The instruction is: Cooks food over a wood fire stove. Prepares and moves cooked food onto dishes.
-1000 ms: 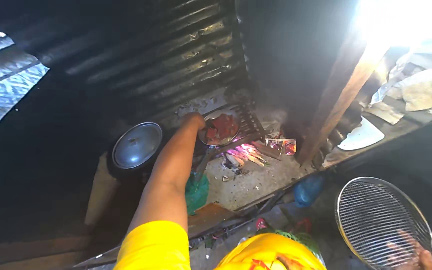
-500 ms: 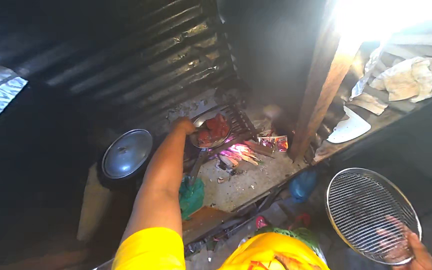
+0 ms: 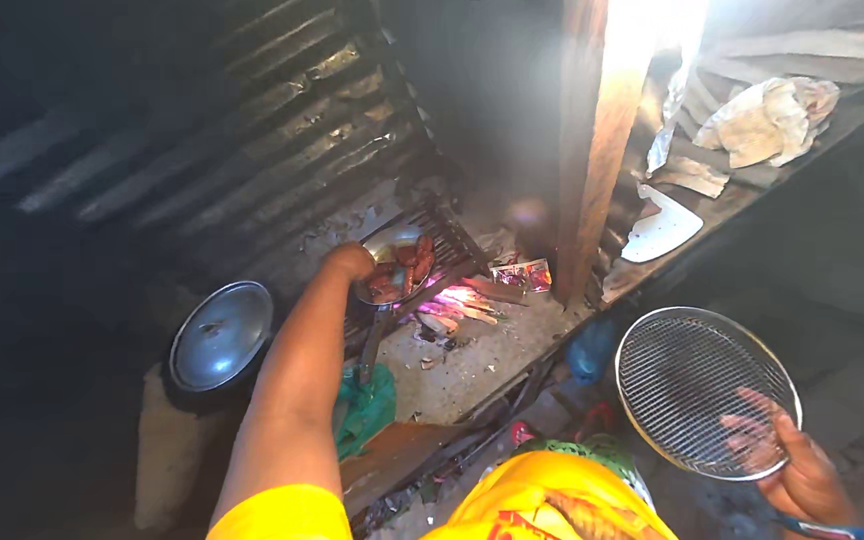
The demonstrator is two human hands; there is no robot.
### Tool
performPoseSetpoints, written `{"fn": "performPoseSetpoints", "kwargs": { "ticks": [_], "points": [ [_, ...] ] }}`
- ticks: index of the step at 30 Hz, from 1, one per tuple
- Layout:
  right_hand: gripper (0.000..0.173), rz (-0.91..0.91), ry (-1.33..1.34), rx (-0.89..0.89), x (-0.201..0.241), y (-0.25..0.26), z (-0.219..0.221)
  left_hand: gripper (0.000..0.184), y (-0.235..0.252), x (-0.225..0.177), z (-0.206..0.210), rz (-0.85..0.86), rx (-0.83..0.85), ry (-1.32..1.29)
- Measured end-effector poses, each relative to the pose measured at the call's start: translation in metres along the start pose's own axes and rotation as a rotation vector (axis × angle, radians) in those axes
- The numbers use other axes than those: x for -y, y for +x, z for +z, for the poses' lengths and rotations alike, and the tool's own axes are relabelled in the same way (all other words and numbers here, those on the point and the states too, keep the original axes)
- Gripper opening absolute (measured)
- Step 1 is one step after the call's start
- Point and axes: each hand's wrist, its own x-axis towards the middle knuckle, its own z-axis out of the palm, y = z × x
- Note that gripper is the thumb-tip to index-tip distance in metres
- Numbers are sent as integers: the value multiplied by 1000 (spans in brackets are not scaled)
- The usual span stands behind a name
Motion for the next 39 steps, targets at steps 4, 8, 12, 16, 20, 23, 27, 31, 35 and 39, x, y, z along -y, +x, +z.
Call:
{"fn": "performPoseSetpoints", "kwargs": {
  "ticks": [4,8,12,16,20,23,27,31,35,39],
  "points": [
    [60,15,-40,58,-7,13,14,34,-13,-1,12,-17,44,10],
    [60,22,-44,106,-9,23,28,37,-14,16,28,7,34,-131],
    [64,26,-52,102,-8,27,33,34,-16,33,39,-36,-79,-270],
    [62,38,-56,88,-6,28,34,35,-17,36,30,-81,-85,-200],
    [62,27,-44,57,-5,26,37,36,-16,36,15,-90,-89,-123],
    [63,25,-22,47,-9,21,35,38,-21,28,7,-56,-43,-103],
    [64,36,-11,18,-15,18,34,36,-3,10,15,-115,-29,-56],
    [66,29,-16,7,-16,13,30,35,2,-1,11,-137,-82,24],
    [61,21,-5,-12,-17,11,26,39,-9,8,-12,-79,-53,24],
    [60,29,-17,-4,-19,12,27,40,-21,-5,-11,-124,-30,-24]
  ]
}}
